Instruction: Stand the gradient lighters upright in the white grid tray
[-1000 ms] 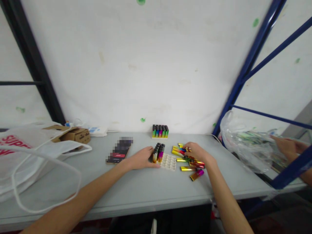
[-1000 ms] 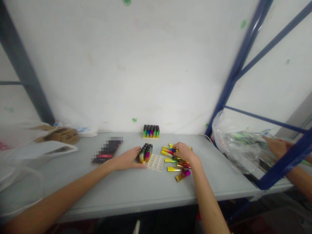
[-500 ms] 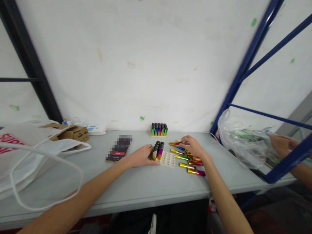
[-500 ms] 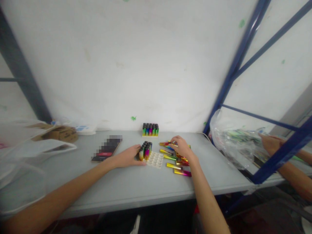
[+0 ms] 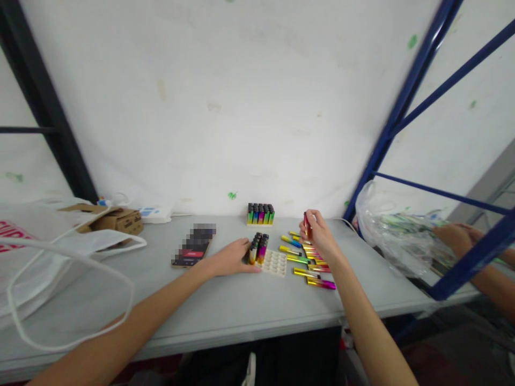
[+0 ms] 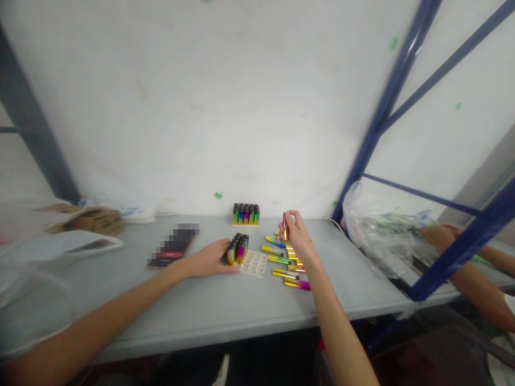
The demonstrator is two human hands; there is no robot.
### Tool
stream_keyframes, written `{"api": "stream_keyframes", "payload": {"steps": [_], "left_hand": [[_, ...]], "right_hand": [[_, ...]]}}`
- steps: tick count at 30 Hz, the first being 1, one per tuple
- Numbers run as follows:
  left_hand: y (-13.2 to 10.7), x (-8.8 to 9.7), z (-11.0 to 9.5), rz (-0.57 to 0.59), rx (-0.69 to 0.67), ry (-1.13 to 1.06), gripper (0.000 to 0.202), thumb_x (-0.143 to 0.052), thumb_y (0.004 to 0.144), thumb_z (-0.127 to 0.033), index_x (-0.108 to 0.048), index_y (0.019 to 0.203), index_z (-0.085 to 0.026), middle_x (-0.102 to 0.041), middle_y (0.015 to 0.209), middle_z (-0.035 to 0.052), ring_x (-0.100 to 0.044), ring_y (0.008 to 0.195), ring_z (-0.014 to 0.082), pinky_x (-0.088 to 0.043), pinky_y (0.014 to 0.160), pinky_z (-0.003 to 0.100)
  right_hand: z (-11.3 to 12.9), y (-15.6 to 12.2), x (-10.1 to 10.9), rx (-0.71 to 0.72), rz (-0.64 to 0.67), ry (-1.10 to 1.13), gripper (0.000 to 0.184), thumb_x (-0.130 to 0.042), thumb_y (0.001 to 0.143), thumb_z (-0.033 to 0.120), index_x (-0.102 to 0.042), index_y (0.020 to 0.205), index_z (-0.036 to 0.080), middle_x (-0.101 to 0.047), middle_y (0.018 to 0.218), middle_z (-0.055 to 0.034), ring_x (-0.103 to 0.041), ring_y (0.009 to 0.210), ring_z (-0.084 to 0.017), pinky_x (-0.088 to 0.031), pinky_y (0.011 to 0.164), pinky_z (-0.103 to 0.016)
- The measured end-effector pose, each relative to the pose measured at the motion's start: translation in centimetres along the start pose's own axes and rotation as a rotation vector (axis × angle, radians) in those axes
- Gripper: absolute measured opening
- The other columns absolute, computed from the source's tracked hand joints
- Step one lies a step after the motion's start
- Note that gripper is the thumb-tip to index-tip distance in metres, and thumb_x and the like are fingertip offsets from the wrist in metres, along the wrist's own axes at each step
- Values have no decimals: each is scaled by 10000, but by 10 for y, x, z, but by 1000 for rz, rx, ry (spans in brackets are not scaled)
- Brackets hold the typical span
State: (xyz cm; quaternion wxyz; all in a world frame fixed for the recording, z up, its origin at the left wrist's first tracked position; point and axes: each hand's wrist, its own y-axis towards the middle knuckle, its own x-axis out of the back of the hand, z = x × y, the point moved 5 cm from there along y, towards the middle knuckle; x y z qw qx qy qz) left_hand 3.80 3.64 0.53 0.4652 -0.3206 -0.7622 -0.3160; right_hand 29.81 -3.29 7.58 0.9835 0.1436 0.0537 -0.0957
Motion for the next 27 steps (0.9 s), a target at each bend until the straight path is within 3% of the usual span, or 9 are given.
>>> {"api": "stream_keyframes", "payload": {"steps": [2,4,8,12,19,25,27], "left_hand": [[0,0,-1,5,4,9,704,-761,841,-765,-708,1216,-172,-703,1218,147,-670,1165,366,-513,1079,426],[0,0,-1,5,-2,9,716,-758,841,-774,-705,1227,-173,-700,1214,144,-667,1168,366,-512,1077,422],[0,-1,0,-21,-33,-32,707,-763,845,-774,-705,1232,-184,-701,1191,129,-672,1131,350,-516,1060,418],[0,-2,1,-28,-62,-49,697,-765,853,-764,-704,1238,-186,-701,1176,123,-672,1121,342,-517,1048,413],[1,-1,1,-21,-57,-34,701,-763,855,-770,-702,1234,-183,-699,1185,123,-670,1141,351,-515,1057,420],[1,-2,2,-24,-74,-36,721,-752,859,-783,-700,1259,-185,-703,1207,129,-671,1158,355,-510,1066,426],[1,-3,4,-26,-80,-38,722,-748,860,-787,-703,1255,-185,-703,1201,130,-673,1151,353,-512,1059,423]], "right_hand": [[4,-3,-10,-11,-7,-86,571,-715,843,777,-466,1005,290,-486,639,126,-336,430,-70,-274,417,-175],[2,-4,-19,-21,-12,-180,580,-668,843,810,-486,991,280,-449,615,122,-280,429,-75,-187,408,-187],[-11,-1,-34,68,-14,-421,598,-567,874,829,-518,789,239,-410,568,77,-333,491,-107,-245,458,-246],[-26,-1,-42,138,-62,-627,615,-493,910,766,-399,590,249,-362,545,44,-351,557,-127,-262,538,-287],[-34,-5,-45,169,-116,-697,381,-462,874,515,-360,609,260,-340,548,50,-358,565,-135,-230,579,-303],[-31,-6,-48,205,-89,-718,519,-453,924,658,-373,608,255,-353,556,50,-360,580,-139,-246,592,-303],[-30,-7,-50,218,-82,-748,512,-452,921,644,-374,599,254,-361,554,48,-365,582,-141,-243,596,-304]]}}
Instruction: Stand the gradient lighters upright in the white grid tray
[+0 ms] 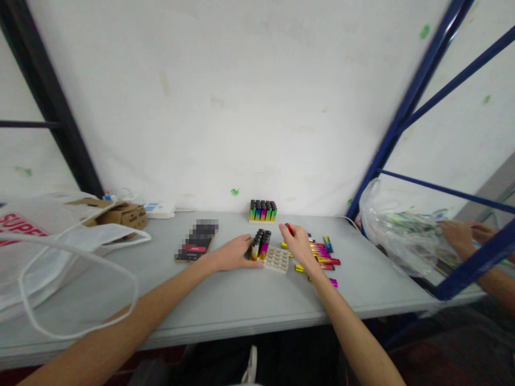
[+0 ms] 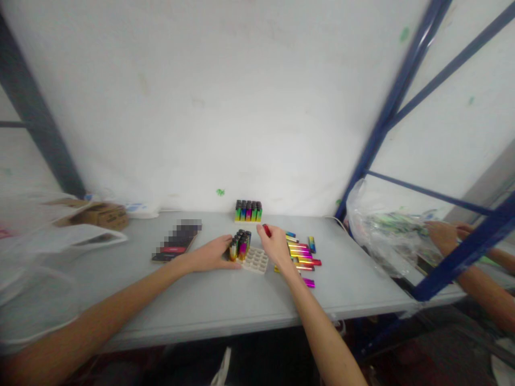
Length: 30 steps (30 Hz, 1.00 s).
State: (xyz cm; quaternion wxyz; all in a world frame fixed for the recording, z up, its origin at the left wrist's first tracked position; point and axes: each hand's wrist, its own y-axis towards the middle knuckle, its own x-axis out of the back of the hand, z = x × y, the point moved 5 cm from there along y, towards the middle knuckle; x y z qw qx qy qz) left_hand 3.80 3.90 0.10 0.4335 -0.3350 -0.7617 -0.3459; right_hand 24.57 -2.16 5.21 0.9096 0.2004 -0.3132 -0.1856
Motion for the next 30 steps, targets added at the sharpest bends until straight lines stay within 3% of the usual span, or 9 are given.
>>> {"api": "stream_keyframes", "payload": {"steps": [6,10,14,20,25,30], "left_hand": [[1,-1,4,-37,-6,-40,723,-779,816,-804,-714,1227,-212,-714,1168,108,-684,1117,340,-518,1036,401],[0,1,0,-8,8,-30,711,-769,836,-786,-708,1235,-200,-707,1185,117,-677,1132,345,-516,1052,416],[0,3,-3,-7,24,-24,708,-775,840,-765,-699,1241,-187,-706,1171,119,-679,1118,347,-521,1043,420],[0,4,-4,-10,18,-54,705,-775,829,-775,-705,1220,-192,-710,1141,114,-681,1083,342,-538,1011,423],[0,6,-7,-13,16,-60,647,-791,823,-737,-713,1182,-205,-713,1110,98,-690,1063,346,-547,993,426],[0,8,-12,-4,14,-64,604,-789,828,-706,-719,1157,-204,-712,1104,99,-694,1043,350,-552,979,429]], "right_hand": [[3,-3,0,32,-29,-104,356,-446,892,463,-370,612,257,-369,551,50,-366,578,-141,-222,604,-307],[10,-3,5,62,-16,-102,444,-430,979,548,-383,650,254,-399,567,49,-394,587,-150,-251,609,-301],[26,-5,6,136,178,-136,503,-429,1065,603,-485,726,235,-517,633,32,-472,621,-163,-317,640,-292],[64,-23,12,411,541,-268,323,-474,1132,379,-627,911,201,-664,832,-18,-575,760,-177,-394,756,-285],[81,-31,21,446,537,-374,411,-544,1121,423,-688,821,182,-671,787,-40,-557,715,-172,-371,722,-293],[74,-31,13,390,607,-365,425,-593,1098,420,-701,761,184,-684,671,-21,-534,600,-153,-337,657,-279]]}}
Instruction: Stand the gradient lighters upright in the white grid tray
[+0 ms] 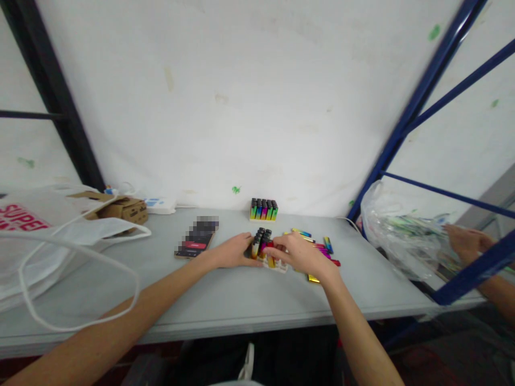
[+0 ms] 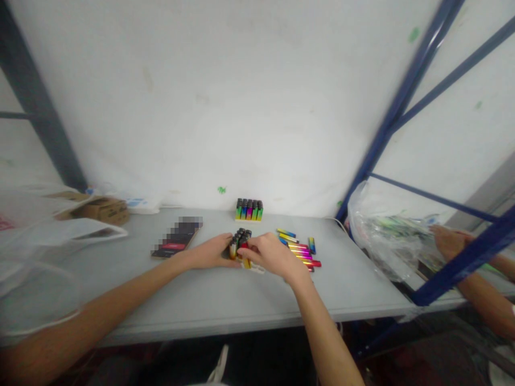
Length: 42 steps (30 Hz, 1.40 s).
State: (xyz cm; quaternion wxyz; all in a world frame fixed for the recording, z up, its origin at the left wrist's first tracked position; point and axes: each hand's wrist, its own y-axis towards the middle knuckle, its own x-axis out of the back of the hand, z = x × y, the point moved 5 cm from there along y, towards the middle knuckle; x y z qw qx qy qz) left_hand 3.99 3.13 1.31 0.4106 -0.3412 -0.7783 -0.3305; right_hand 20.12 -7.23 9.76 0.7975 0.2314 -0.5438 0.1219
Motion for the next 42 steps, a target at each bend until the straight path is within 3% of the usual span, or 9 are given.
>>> {"api": "stream_keyframes", "payload": {"steps": [5,13,22,27,31,34,38,40,42], "left_hand": [[0,0,-1,10,-16,5,614,-782,838,-712,-721,1173,-201,-710,1108,102,-693,1059,356,-543,998,436],[0,-1,1,6,-10,19,597,-764,843,-727,-732,1133,-206,-692,1083,102,-684,1056,354,-546,995,435],[0,-1,3,-3,5,14,659,-760,818,-780,-726,1129,-200,-681,1043,96,-680,1019,347,-548,959,426],[0,-1,2,1,-11,49,671,-746,843,-776,-722,1159,-184,-685,1065,105,-681,1036,349,-538,976,421],[0,-2,3,9,-7,46,657,-755,845,-759,-718,1167,-188,-697,1105,106,-686,1059,349,-532,991,408],[1,-3,6,4,14,46,702,-763,827,-778,-710,1193,-181,-699,1123,116,-684,1073,355,-535,1003,421],[1,-5,10,0,19,56,742,-767,813,-794,-704,1226,-181,-703,1161,129,-679,1102,360,-532,1043,433],[1,-5,11,-4,23,61,750,-764,806,-802,-705,1224,-182,-706,1176,136,-678,1121,371,-527,1061,441],[1,-5,12,0,38,71,759,-752,807,-809,-703,1225,-177,-705,1183,143,-680,1135,380,-528,1065,444]], "right_hand": [[-11,2,-7,4,-3,35,300,-652,1064,365,-772,865,177,-774,757,-47,-627,651,-171,-375,670,-262],[-6,11,-19,-58,79,35,249,-676,1044,275,-782,848,163,-777,741,-52,-625,617,-168,-367,638,-265],[-6,14,-27,-105,116,-184,252,-682,1065,352,-793,963,150,-814,846,-118,-739,777,-235,-421,698,-282],[-12,16,-37,-167,126,-134,384,-644,1079,382,-769,786,167,-761,673,-82,-703,667,-212,-437,669,-279],[-17,12,-36,-159,150,15,487,-697,1027,389,-683,580,196,-631,492,-13,-559,482,-155,-381,580,-270],[-33,4,-13,-139,60,89,414,-712,993,417,-723,652,183,-680,566,-7,-544,514,-141,-365,578,-263],[-81,-19,26,-252,-96,60,357,-631,1001,383,-775,745,180,-744,664,-30,-605,597,-171,-416,620,-275],[-109,-29,37,-310,-131,43,201,-670,949,288,-821,859,191,-816,811,-64,-706,723,-213,-494,712,-295],[-136,-38,41,-383,-184,-42,187,-657,942,234,-838,942,187,-844,939,-105,-760,846,-246,-545,823,-328]]}}
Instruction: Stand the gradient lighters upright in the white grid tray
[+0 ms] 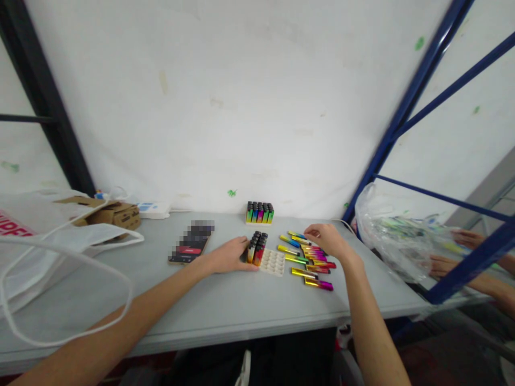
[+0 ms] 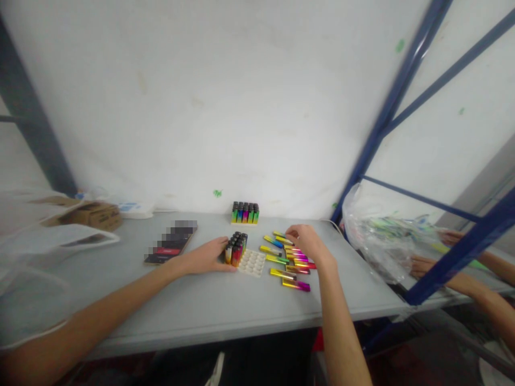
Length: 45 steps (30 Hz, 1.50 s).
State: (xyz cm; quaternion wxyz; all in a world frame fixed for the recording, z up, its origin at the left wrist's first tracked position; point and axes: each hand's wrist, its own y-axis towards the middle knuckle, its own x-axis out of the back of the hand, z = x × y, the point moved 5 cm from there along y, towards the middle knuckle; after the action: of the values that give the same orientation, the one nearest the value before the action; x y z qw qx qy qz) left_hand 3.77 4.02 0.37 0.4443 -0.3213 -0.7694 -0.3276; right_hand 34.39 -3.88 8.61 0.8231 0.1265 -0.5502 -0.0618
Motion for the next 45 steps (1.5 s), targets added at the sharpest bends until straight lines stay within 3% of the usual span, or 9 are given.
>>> {"api": "stream_keyframes", "payload": {"steps": [5,9,12,17,24,30,35,40,45], "left_hand": [[0,0,-1,42,22,34,768,-720,833,-812,-693,1250,-167,-700,1218,163,-677,1159,381,-528,1073,442],[0,0,-1,32,18,31,739,-739,820,-803,-697,1233,-192,-709,1217,151,-679,1144,373,-534,1066,447],[-1,2,-2,3,15,17,717,-747,823,-792,-700,1220,-197,-711,1218,146,-680,1148,373,-534,1071,444],[-1,1,-4,42,28,27,715,-748,825,-776,-703,1205,-172,-708,1198,152,-680,1161,385,-534,1075,444],[-1,2,-4,47,48,23,746,-739,824,-789,-697,1242,-173,-701,1239,151,-671,1182,382,-517,1104,447],[1,2,-5,70,45,17,783,-736,830,-786,-683,1271,-142,-690,1268,178,-668,1185,379,-510,1109,445],[1,5,-5,77,29,-19,736,-794,813,-731,-676,1281,-176,-697,1296,150,-670,1213,364,-511,1109,428],[0,6,-3,85,33,-41,725,-839,784,-720,-687,1240,-176,-718,1268,139,-676,1216,369,-498,1122,430],[-2,8,4,107,31,-57,763,-847,776,-735,-676,1286,-193,-690,1339,143,-637,1272,375,-483,1142,444]], "right_hand": [[-35,11,-19,-21,-97,-128,330,-573,1018,213,-793,1254,144,-785,1311,-177,-743,1215,-290,-522,1118,-428],[-32,25,-39,-4,-32,-144,412,-455,1092,205,-735,1381,117,-724,1436,-179,-667,1368,-267,-447,1216,-398],[-32,37,-48,-82,59,-205,426,-531,1075,214,-687,1449,80,-670,1506,-204,-634,1409,-276,-429,1217,-362],[-39,49,-60,-157,124,-240,422,-677,971,183,-737,1381,101,-794,1284,-197,-758,1183,-306,-547,1030,-361],[-44,47,-59,-112,59,-189,219,-716,917,174,-819,1104,125,-812,1206,-177,-752,1103,-277,-533,972,-311],[-22,28,-28,-91,-241,350,487,-593,1005,549,-749,1256,160,-756,793,-55,-625,565,-164,-500,607,-286],[-1,10,-12,-36,-401,699,612,-760,855,659,-756,1226,172,-639,701,9,-480,582,-137,-408,540,-268],[16,12,-17,-40,-411,999,496,-806,822,666,-740,907,182,-594,716,14,-495,638,-130,-466,600,-271],[52,10,-35,-2,-193,1260,493,-785,860,693,-646,940,228,-686,894,-19,-650,781,-172,-575,686,-307]]}}
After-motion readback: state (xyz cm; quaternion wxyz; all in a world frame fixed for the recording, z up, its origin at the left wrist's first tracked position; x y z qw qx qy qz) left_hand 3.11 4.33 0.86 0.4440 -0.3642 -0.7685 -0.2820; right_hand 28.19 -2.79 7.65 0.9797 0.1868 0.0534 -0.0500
